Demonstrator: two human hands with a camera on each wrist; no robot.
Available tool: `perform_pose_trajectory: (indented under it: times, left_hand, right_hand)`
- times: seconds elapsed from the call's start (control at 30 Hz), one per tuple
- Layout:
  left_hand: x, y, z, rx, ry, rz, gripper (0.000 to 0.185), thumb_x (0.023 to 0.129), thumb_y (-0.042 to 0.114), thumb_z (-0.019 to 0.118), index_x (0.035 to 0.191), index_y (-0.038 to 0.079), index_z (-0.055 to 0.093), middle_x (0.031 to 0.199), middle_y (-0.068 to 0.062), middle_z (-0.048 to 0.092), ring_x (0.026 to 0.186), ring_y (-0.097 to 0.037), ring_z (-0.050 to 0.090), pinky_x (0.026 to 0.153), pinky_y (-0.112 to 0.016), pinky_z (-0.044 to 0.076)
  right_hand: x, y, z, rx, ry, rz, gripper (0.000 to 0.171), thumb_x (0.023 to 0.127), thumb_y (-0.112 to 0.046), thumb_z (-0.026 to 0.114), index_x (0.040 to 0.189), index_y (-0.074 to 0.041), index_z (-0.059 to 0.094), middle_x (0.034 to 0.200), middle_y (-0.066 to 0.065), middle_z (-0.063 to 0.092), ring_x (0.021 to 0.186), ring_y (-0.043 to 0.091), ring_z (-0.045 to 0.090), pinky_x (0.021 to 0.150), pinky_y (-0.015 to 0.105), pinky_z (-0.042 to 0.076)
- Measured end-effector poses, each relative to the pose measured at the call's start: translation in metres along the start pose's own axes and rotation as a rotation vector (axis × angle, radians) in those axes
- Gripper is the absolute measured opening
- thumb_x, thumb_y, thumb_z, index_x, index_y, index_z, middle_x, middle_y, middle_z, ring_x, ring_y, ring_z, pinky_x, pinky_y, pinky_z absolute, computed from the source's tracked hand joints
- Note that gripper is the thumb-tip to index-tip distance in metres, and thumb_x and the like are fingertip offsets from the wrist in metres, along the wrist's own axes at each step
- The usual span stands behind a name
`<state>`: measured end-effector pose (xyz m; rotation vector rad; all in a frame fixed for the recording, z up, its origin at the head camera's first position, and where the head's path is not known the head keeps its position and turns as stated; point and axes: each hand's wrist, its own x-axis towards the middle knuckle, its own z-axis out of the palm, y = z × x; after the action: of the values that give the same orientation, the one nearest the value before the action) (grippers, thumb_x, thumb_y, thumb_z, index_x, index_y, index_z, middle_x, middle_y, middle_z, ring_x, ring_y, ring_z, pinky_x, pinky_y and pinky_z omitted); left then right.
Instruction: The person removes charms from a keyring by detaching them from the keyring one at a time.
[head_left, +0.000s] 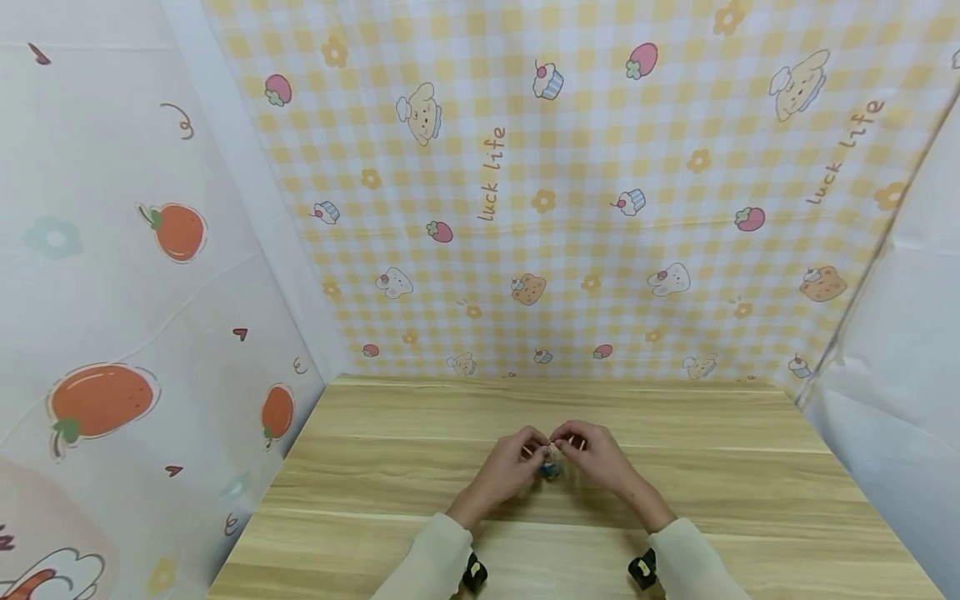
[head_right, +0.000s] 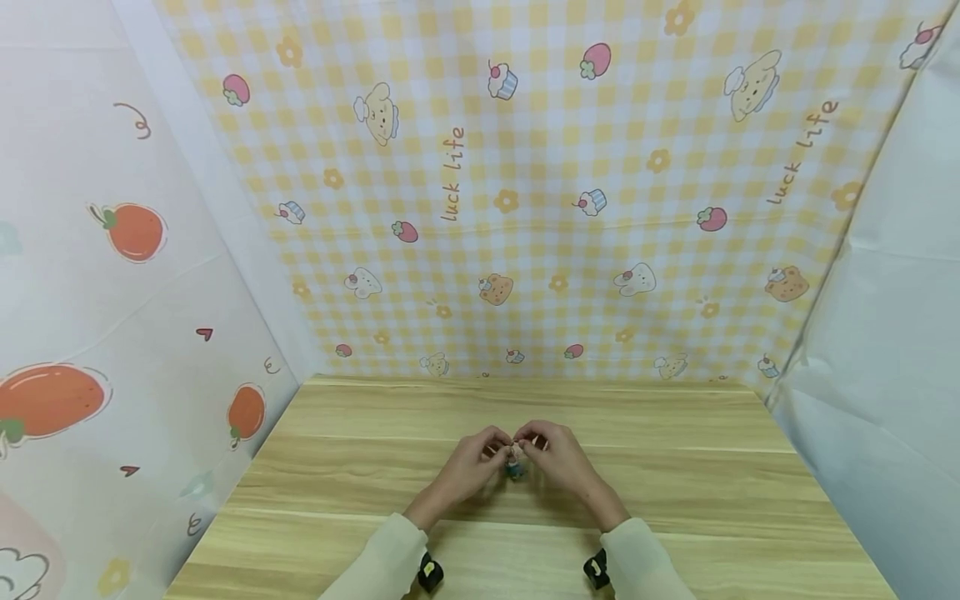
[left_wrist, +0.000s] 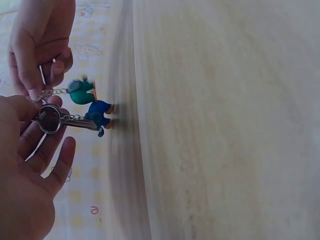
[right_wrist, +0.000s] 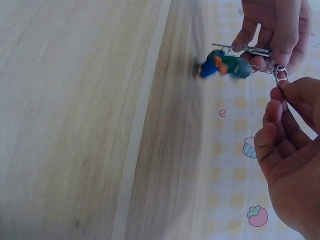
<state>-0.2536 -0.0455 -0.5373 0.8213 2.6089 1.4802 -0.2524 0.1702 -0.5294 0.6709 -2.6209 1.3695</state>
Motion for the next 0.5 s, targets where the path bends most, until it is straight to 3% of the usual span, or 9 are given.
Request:
perform_pose_trajectory:
  times: [0.17, 0.4, 0.5]
  left_hand:
    - [-0.0003, 0.001, -0.0008, -0.024, 0.017, 0.005, 0.014, 0.111, 0.02, 0.06, 0.114, 0.014, 0.072, 0.106, 0.0, 0.078, 0.096, -0.007, 0.07, 0.088, -0.025, 0.058]
    - [-0.0006, 0.0009, 0.0004, -0.114, 0.07, -0.036, 0.016, 0.111, 0.023, 0.061, 0.112, 0.013, 0.073, 0.106, -0.002, 0.077, 0.096, -0.009, 0.07, 0.089, -0.025, 0.057]
    - [-0.0004, -0.0001, -0.0004, -0.149, 0.092, -0.042, 0.016, 0.11, 0.023, 0.061, 0.112, 0.012, 0.072, 0.107, -0.004, 0.077, 0.098, -0.01, 0.07, 0.089, -0.026, 0.058]
  right_hand:
    - [0.001, 0.0035, 0.0018, -0.016, -0.004, -0.016, 0.012, 0.103, -0.009, 0.07, 0.109, -0.016, 0.077, 0.099, -0.001, 0.076, 0.076, 0.002, 0.059, 0.066, 0.024, 0.053]
    - [-0.0027, -0.0001, 0.0087, 0.147, -0.014, 0.045, 0.005, 0.106, -0.01, 0.067, 0.108, -0.006, 0.065, 0.096, 0.009, 0.071, 0.077, 0.029, 0.071, 0.063, 0.028, 0.058]
    - [-0.0044, -0.002, 0.0099, 0.198, -0.028, 0.081, 0.006, 0.107, -0.012, 0.065, 0.11, -0.007, 0.067, 0.1, 0.011, 0.072, 0.082, 0.033, 0.072, 0.065, 0.033, 0.061]
